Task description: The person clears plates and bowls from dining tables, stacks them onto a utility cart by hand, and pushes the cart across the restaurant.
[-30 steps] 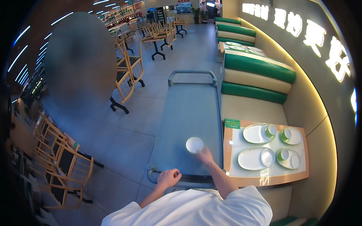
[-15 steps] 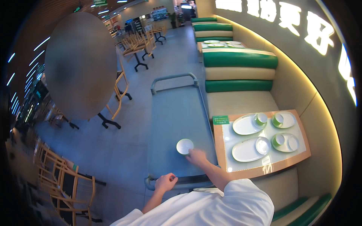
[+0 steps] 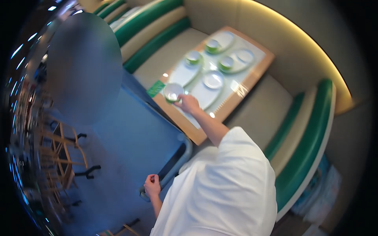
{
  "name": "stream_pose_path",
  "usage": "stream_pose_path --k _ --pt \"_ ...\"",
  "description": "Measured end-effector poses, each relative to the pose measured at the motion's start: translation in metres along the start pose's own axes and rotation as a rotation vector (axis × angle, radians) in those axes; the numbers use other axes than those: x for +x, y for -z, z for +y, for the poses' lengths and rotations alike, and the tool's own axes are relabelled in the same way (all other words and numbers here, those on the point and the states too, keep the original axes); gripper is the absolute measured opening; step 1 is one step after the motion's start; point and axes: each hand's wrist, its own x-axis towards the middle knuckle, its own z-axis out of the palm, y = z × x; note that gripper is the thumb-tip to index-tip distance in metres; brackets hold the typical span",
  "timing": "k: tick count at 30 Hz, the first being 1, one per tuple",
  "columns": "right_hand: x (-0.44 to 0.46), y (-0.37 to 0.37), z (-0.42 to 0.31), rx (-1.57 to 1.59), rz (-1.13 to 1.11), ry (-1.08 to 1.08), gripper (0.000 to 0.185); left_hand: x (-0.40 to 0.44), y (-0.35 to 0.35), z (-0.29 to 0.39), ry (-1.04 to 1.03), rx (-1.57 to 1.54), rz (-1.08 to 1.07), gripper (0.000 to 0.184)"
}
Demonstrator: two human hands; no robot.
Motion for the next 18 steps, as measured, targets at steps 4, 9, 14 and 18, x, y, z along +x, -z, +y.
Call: stream_pose_path --k 4,9,14,18 --pt "-0.003 0.049 0.111 -0.051 0.070 -0.303 0.044 0.012 -0.009 -0.023 -0.066 -0.068 -0.035 0.029" --pt "-0.036 0.084 0.178 -0.059 0.128 -0.460 0.044 0.017 -0.014 -0.029 -0.065 -0.175 -0.126 0.024" --pt "-0.034 0.089 0.218 -0.008 0.143 -0.517 0.045 0.022 -0.019 -0.038 -0.034 -0.192 -0.115 0.023" --pt "-0.013 0.092 0.237 -0.008 0.147 -0.488 0.046 0.020 -0.021 -0.042 -0.014 -0.134 0.003 0.025"
